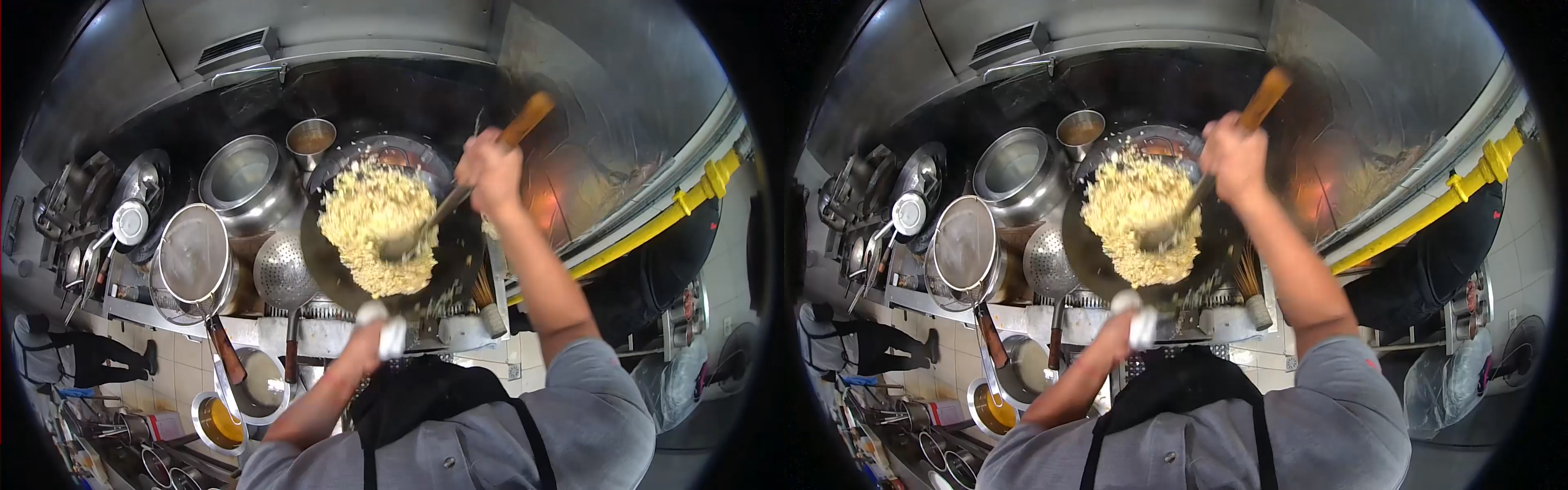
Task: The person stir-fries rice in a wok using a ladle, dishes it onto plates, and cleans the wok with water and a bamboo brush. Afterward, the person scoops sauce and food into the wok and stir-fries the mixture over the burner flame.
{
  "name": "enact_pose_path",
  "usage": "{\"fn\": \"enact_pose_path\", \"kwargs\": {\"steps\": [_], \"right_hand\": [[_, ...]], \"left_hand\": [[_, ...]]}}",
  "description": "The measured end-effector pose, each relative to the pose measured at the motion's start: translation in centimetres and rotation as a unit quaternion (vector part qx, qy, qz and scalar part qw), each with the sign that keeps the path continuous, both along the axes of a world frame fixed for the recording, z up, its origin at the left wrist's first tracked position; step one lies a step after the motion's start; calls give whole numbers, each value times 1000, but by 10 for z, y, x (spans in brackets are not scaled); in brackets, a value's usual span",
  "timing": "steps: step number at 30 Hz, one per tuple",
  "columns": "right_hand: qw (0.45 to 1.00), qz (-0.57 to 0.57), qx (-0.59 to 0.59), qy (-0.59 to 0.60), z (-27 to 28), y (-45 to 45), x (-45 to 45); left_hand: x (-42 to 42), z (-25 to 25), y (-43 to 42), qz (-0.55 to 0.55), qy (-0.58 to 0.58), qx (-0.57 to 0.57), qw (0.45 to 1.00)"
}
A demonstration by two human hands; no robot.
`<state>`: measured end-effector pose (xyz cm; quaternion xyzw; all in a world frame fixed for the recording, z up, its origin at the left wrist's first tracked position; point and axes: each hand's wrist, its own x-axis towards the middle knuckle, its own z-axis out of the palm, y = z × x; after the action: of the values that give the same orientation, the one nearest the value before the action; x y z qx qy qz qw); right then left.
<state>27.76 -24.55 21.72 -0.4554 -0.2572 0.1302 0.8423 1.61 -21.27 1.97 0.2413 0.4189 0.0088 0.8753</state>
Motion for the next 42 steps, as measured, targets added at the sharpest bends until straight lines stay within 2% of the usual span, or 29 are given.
{"fn": "enact_pose_path", "kwargs": {"steps": [2,4,5,6,7,8,10,11,12,13,14,16,18,20,21,23,24,26,27,28,31,32,34,35,36,37,38,40,42], "right_hand": [[999,-36,-23,25,-54,17,-5],[999,-51,0,6,-80,32,19],[998,-6,50,20,-63,35,27],[999,-17,38,-1,-37,36,31],[999,-15,46,-12,-7,32,36],[998,-7,57,-32,23,26,41],[991,-26,91,-90,80,15,42],[991,2,98,-85,101,8,39],[989,8,102,-103,118,4,35],[987,22,116,-111,119,1,39],[984,38,127,-117,113,2,43],[988,-38,119,-92,66,23,42],[991,-114,16,-74,-34,68,51],[997,20,-70,26,-65,92,62],[997,21,-76,5,-42,96,67],[997,29,-66,-24,3,88,56],[998,39,-9,-42,-4,79,58],[989,-107,-64,-75,-79,93,62],[997,-18,-27,-64,-90,94,55],[996,-4,-86,-38,-75,107,78],[991,92,-96,-33,11,108,66],[993,91,-32,-61,6,98,60],[987,-44,8,-157,-74,110,58],[968,-91,-59,-224,-103,119,67],[903,-87,-165,-388,-100,135,110],[965,6,-164,-203,-63,136,95],[984,98,-151,-12,-12,136,74],[995,79,-10,-65,3,126,58],[988,-51,-26,-145,-54,129,50]], "left_hand": [[56,-56,38,-10,-108,12,994],[73,-88,29,22,-23,109,994],[52,-105,18,-23,37,157,987],[29,-118,0,-63,90,204,973],[7,-69,-28,76,60,164,982],[-8,-30,-32,77,-37,156,984],[7,8,-5,-6,76,136,988],[28,-10,17,31,41,20,998],[53,-60,41,48,-62,20,997],[70,-72,49,52,-58,40,996],[86,-76,52,59,-53,55,995],[104,-90,58,53,-52,47,996],[104,-87,63,39,-47,36,997],[76,-45,71,-34,-166,-95,981],[65,-21,69,-36,-149,-113,982],[68,-46,65,-33,-136,-95,986],[69,-61,62,-33,-126,-74,989],[79,-75,64,-1,-142,-93,986],[81,-73,65,-3,-115,-86,990],[87,-70,66,1,-94,-79,992],[94,-66,75,-40,-71,-92,992],[93,-67,72,-42,-71,-88,993],[102,-69,72,-48,-67,-77,994],[103,-73,70,-54,-56,-65,995],[104,-76,69,-52,-52,-68,995],[103,-80,67,-52,-49,-60,996],[103,-82,68,-52,-50,-49,996],[104,-84,66,-46,-48,-51,996],[107,-81,64,-18,-47,-59,997]]}}
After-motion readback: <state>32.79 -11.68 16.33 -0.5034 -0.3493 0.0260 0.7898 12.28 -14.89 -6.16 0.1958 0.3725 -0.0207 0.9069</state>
